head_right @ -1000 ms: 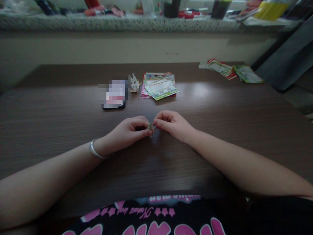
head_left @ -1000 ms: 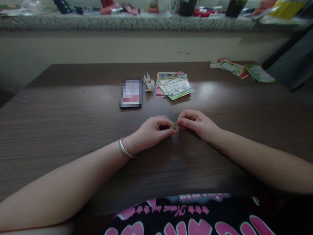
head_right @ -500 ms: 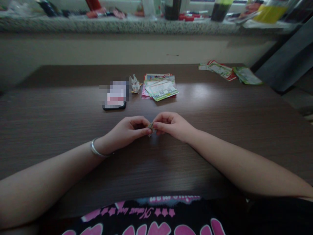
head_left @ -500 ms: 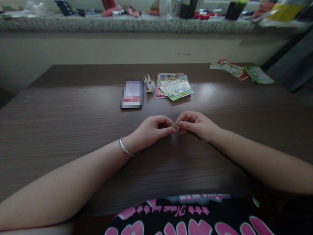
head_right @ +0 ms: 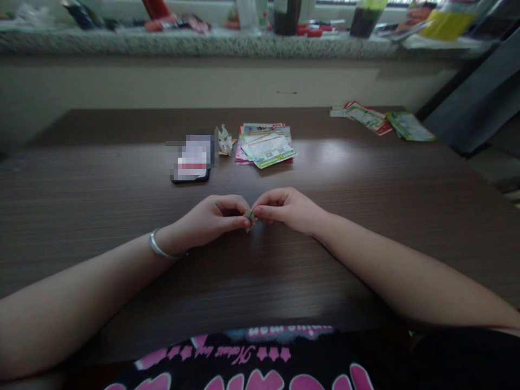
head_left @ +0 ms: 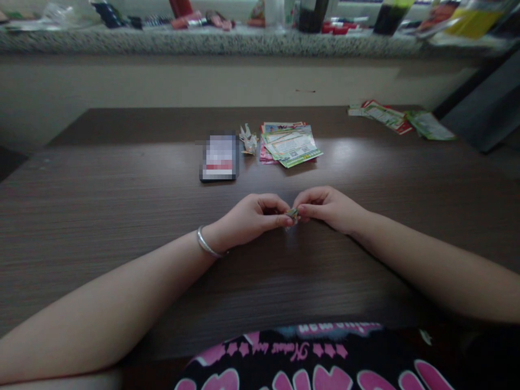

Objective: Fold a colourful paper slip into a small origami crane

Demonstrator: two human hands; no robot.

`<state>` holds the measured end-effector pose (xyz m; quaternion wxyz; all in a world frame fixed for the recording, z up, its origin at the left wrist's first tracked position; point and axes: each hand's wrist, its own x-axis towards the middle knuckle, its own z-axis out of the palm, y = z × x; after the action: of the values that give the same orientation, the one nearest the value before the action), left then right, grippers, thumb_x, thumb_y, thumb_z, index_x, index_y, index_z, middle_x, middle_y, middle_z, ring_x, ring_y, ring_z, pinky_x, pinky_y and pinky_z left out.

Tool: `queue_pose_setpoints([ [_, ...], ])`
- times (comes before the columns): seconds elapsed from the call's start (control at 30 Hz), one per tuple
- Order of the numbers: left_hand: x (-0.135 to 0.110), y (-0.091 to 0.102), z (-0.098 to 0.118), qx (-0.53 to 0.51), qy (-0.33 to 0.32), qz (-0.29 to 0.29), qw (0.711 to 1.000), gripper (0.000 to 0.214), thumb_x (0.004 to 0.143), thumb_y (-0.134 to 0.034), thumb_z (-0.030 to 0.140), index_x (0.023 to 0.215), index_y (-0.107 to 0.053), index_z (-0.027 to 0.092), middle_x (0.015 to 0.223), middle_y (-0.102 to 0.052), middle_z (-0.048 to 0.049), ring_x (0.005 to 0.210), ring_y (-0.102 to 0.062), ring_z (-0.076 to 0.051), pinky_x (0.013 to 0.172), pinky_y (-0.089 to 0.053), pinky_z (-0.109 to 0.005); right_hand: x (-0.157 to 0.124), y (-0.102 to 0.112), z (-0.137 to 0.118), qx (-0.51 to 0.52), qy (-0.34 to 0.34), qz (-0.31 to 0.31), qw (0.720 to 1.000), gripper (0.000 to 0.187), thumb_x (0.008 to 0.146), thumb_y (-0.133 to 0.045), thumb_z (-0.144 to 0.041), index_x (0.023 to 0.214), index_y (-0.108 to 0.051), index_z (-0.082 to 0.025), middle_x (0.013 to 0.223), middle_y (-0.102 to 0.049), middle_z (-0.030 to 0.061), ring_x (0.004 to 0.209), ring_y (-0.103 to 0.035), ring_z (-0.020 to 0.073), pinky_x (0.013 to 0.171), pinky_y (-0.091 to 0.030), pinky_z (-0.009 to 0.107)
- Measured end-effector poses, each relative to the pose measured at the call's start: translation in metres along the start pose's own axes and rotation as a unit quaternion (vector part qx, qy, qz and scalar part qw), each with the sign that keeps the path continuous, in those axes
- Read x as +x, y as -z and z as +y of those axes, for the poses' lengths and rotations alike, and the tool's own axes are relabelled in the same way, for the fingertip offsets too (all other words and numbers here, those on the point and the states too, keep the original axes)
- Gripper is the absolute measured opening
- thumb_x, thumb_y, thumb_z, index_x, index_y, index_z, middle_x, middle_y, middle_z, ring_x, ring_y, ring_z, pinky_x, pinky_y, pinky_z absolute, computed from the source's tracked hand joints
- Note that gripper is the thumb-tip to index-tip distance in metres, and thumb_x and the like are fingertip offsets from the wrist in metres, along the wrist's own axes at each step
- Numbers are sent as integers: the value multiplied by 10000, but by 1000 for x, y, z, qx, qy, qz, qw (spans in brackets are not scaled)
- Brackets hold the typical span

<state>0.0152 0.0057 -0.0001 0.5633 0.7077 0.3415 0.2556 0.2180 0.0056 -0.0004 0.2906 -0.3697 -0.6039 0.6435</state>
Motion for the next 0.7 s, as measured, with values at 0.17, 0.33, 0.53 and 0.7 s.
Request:
queue_pose_setpoints([
  [0.17,1,2,-1,23,1,7,1000,168,760,-695,303,740,-676,137,737,-649,-2,697,-562,-107,686,-433,-230,0,0,0,-3,-10,12,1000,223,655,-762,-351,720,-672,-158,599,-628,-31,537,-507,73,541,-418,218],
  [0.33,1,4,0,62,-21,-29,997,142,749,-704,288,718,-684,151,762,-665,-13,759,-590,-130,749,-450,-255,0,0,-1,-11,-8,-25,1000,195,674,-757,-335,710,-676,-162,627,-658,-23,564,-545,75,569,-441,219],
  [0.53,1,4,2,53,-8,-28,998,172,770,-692,304,711,-685,143,749,-665,-15,739,-592,-126,722,-450,-248,-1,0,0,-30,0,-13,999,290,683,-756,-419,762,-661,-156,661,-673,-2,581,-561,87,559,-445,223],
  [0.7,1,5,-1,47,-22,-17,999,173,778,-692,297,702,-685,142,742,-666,-19,735,-595,-125,730,-452,-251,0,-2,2,-27,5,-7,1000,265,714,-735,-395,763,-624,-159,636,-641,-23,553,-537,71,544,-436,210],
])
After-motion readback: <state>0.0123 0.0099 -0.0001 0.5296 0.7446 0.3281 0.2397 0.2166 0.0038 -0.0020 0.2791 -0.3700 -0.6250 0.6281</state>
